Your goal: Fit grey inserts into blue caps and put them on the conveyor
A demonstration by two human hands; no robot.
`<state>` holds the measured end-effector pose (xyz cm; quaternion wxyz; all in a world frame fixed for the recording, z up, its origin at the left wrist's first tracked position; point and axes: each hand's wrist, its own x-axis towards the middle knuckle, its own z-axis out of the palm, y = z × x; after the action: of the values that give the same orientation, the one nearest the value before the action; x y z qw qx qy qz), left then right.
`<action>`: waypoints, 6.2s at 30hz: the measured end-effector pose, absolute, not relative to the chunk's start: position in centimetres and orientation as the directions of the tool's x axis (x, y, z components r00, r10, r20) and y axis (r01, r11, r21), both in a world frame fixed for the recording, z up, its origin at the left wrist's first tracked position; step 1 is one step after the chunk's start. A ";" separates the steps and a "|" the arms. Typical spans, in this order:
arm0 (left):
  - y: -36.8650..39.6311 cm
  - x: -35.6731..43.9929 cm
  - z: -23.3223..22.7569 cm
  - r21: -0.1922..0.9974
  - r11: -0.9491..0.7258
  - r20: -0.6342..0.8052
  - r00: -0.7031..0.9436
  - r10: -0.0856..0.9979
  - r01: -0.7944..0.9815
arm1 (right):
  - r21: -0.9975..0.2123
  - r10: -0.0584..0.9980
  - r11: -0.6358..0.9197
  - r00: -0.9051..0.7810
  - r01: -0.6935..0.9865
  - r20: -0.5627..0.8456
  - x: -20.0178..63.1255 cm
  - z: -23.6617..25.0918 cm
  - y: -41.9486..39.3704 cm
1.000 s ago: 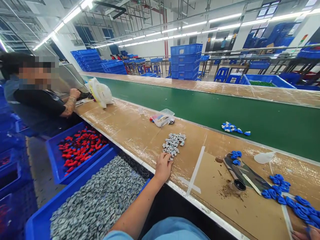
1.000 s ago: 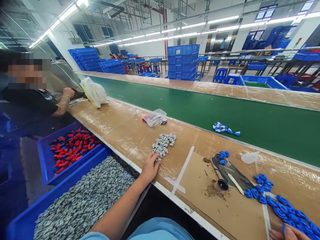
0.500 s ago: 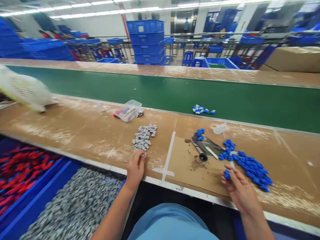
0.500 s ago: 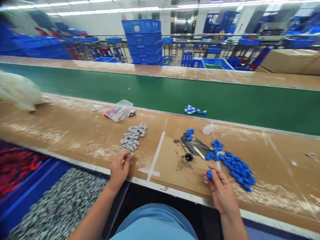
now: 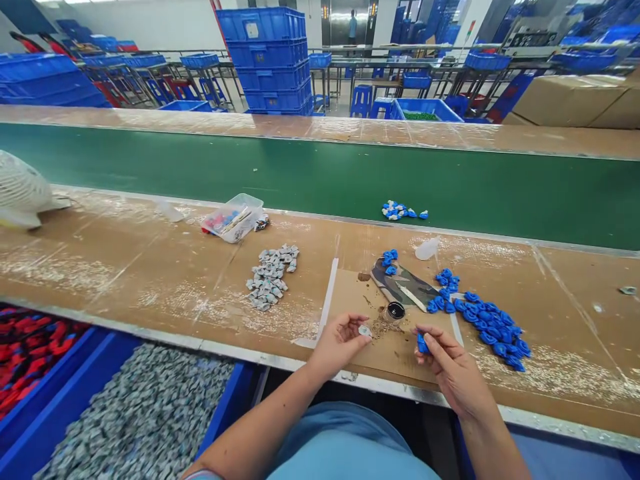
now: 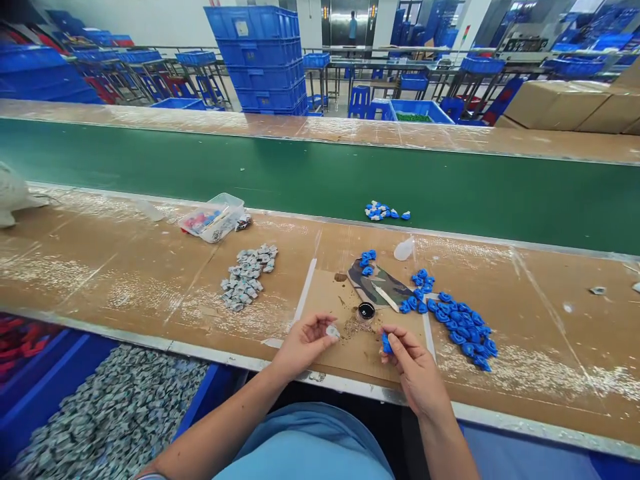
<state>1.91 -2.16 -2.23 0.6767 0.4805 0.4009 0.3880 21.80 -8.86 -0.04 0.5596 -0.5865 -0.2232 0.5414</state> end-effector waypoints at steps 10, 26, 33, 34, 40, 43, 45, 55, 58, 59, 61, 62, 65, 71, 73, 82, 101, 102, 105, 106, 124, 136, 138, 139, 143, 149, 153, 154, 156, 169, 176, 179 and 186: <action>-2.1 2.8 -3.3 0.953 0.272 -0.195 0.413 0.890 -0.135 | -0.935 0.897 -0.335 0.263 -0.119 -0.355 22.3 -0.1 -8.6; -2.1 2.4 -3.3 0.980 0.139 -0.050 0.490 0.870 -0.145 | -0.946 0.887 -0.302 0.398 0.120 -0.232 22.0 -0.8 -8.3; -2.1 2.3 -3.4 1.000 0.007 0.003 0.467 0.884 -0.020 | -0.929 0.966 -0.091 0.260 0.359 0.006 23.0 0.8 -7.8; -2.1 2.3 -3.4 1.000 0.022 -0.009 0.469 0.883 -0.022 | -0.928 0.970 -0.077 0.241 0.364 0.014 23.2 0.9 -7.9; -2.2 2.7 -3.3 0.990 0.109 -0.058 0.451 0.891 -0.089 | -0.917 0.982 -0.044 0.188 0.396 0.034 23.6 0.8 -7.7; -2.0 2.6 -3.3 0.998 0.029 -0.002 0.432 0.902 -0.056 | -0.858 0.977 -0.019 0.190 0.514 0.092 23.6 1.1 -7.1; -2.0 2.4 -3.3 0.999 -0.009 0.022 0.421 0.907 -0.033 | -0.774 0.968 0.023 0.180 0.633 0.176 23.6 1.4 -6.7; -2.2 3.0 -3.7 0.969 0.195 -0.111 0.442 0.890 -0.150 | -0.389 0.927 0.214 -0.060 0.896 0.371 23.7 1.7 -4.9; -2.3 3.0 -3.6 0.954 0.244 -0.145 0.444 0.884 -0.174 | -0.360 0.917 0.250 -0.101 0.899 0.386 23.6 1.8 -4.5; -2.3 3.0 -3.6 0.952 0.250 -0.151 0.442 0.884 -0.175 | -0.365 0.917 0.261 -0.110 0.894 0.384 23.6 1.9 -4.5; -2.3 3.0 -3.5 0.949 0.258 -0.158 0.433 0.887 -0.182 | -0.394 0.924 0.260 -0.109 0.881 0.366 23.5 2.0 -4.5; -2.3 3.0 -3.5 0.949 0.257 -0.158 0.427 0.890 -0.184 | -0.419 0.930 0.238 -0.082 0.876 0.357 23.5 2.1 -4.6; -2.3 3.0 -3.4 0.950 0.248 -0.152 0.416 0.897 -0.190 | -0.570 0.953 0.049 0.132 0.820 0.273 23.3 1.9 -4.7; -2.5 3.3 -3.4 0.938 0.277 -0.160 0.451 0.878 -0.207 | -0.868 0.915 -0.280 0.386 0.410 -0.113 23.4 1.6 -4.5; -2.6 3.4 -3.5 0.944 0.270 -0.157 0.462 0.873 -0.188 | -0.881 0.901 -0.321 0.399 0.347 -0.171 23.3 1.9 -4.4; -2.7 3.4 -3.6 0.947 0.270 -0.161 0.470 0.868 -0.173 | -0.930 0.934 -0.255 0.317 0.264 -0.166 21.7 1.7 -6.1; -3.2 2.6 -3.5 0.997 -0.018 0.053 0.563 0.825 -0.069 | -0.644 0.938 0.346 -0.240 0.682 0.250 20.9 2.3 -6.9; -3.3 2.7 -3.5 0.996 0.030 0.022 0.552 0.833 -0.085 | -0.656 0.942 0.334 -0.225 0.677 0.248 20.7 2.2 -6.9; -3.4 2.7 -3.5 0.968 0.179 -0.059 0.533 0.844 -0.176 | -0.719 0.964 0.259 -0.122 0.644 0.238 20.1 1.4 -7.4; -3.4 2.7 -3.5 0.957 0.211 -0.077 0.531 0.844 -0.197 | -0.743 0.969 0.230 -0.079 0.628 0.234 19.9 1.1 -7.6; -3.0 3.2 -2.6 0.926 0.334 -0.200 0.522 0.829 -0.175 | -0.952 0.990 -0.087 0.135 0.293 -0.049 19.3 -1.0 -8.3; -3.2 2.6 -4.0 0.994 -0.112 0.085 0.555 0.828 0.015 | -0.973 0.987 -0.130 0.121 0.190 -0.108 19.5 -1.8 -8.6; -3.2 2.5 -3.6 0.975 -0.214 0.145 0.563 0.813 0.057 | -0.974 0.985 -0.141 0.125 0.177 -0.120 19.5 -1.9 -8.6; -3.1 2.4 -3.4 0.965 -0.252 0.166 0.571 0.804 0.074 | -0.973 0.984 -0.149 0.125 0.173 -0.129 19.5 -2.0 -8.6; -3.0 2.3 -2.7 0.927 -0.359 0.230 0.594 0.771 0.106 | -0.973 0.979 -0.177 0.129 0.145 -0.159 19.6 -2.1 -8.6; -3.3 2.4 -3.0 0.894 -0.431 0.264 0.635 0.726 0.122 | -0.979 0.968 -0.197 0.168 0.057 -0.186 19.4 -2.2 -8.6; -3.6 2.5 -3.5 0.882 -0.438 0.254 0.609 0.751 0.172 | -0.977 0.970 -0.206 0.143 0.048 -0.197 19.3 -2.0 -8.7; -3.7 2.5 -3.6 0.877 -0.443 0.253 0.603 0.757 0.188 | -0.976 0.970 -0.210 0.136 0.052 -0.202 19.3 -1.9 -8.7; -3.8 2.6 -3.6 0.859 -0.467 0.267 0.594 0.759 0.211 | -0.973 0.968 -0.222 0.132 0.061 -0.213 19.2 -1.8 -8.7; -4.1 2.5 -3.2 0.829 -0.492 0.271 0.577 0.770 0.267 | -0.977 0.966 -0.185 0.201 0.106 -0.161 18.3 -2.4 -9.0; -3.4 2.1 -2.8 0.858 -0.452 0.227 0.611 0.759 0.243 | -0.972 0.979 -0.158 0.154 0.175 -0.131 18.9 -1.6 -9.2; -1.8 1.3 -2.4 0.844 -0.451 0.207 0.598 0.774 0.292 | -0.899 0.947 -0.144 0.323 0.413 -0.003 22.2 -1.1 -10.0; 6.3 0.9 -2.5 0.746 -0.464 0.258 0.435 0.863 0.477 | -0.459 0.716 -0.457 0.621 0.762 0.318 31.6 -1.7 -12.7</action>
<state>0.93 6.35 -2.50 0.2990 0.7924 0.4227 0.3224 31.57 -12.75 -1.65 0.2893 -0.8526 -0.4334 -0.0392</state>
